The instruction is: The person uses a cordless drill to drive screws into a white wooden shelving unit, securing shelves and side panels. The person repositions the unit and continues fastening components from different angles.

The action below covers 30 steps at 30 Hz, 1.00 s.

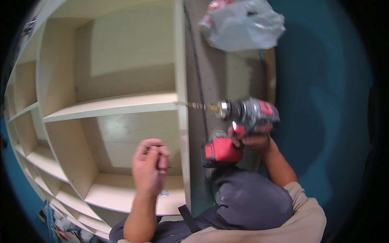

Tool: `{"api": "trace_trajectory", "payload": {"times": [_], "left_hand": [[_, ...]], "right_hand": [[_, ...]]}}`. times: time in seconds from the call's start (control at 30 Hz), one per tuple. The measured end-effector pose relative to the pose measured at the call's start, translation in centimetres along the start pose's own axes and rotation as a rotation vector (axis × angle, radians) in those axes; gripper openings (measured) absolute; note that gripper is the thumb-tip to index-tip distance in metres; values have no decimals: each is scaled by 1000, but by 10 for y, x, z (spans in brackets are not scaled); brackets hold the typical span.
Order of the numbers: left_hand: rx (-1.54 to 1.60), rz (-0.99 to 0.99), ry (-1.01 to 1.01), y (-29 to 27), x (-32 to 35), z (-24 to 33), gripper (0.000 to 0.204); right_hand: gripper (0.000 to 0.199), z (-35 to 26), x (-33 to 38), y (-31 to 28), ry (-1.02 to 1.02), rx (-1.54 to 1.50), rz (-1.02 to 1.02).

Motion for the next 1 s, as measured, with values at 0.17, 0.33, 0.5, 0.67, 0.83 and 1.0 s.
{"api": "trace_trajectory", "payload": {"times": [0.17,0.33,0.5,0.67,0.83,1.0], "left_hand": [[-882,44,412,-26,-6,49,8],[-1888,105,758,-59,-29,114,37],[-2349,64,769,-105,-59,144,44],[-2621,-50,560,-123,-103,172,42],[-2339,-189,658,-146,-130,157,30],[-2389,-306,669,-91,-128,137,18]], "right_hand": [[57,-4,-9,-53,-46,5,89],[50,43,-34,-94,204,-285,99],[42,77,-46,-105,267,-391,33],[37,85,-59,-113,323,-433,4],[40,94,-58,-115,322,-443,6],[45,90,-51,-120,346,-411,29]]}}
Point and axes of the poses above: each hand's wrist, its own x-axis away from the middle knuckle, its own y-axis out of the palm, z = x × y, the point moved 1 cm from there along -x, towards the middle knuckle, and after that the axes turned 1 degree about y, right-handed, at the moved point
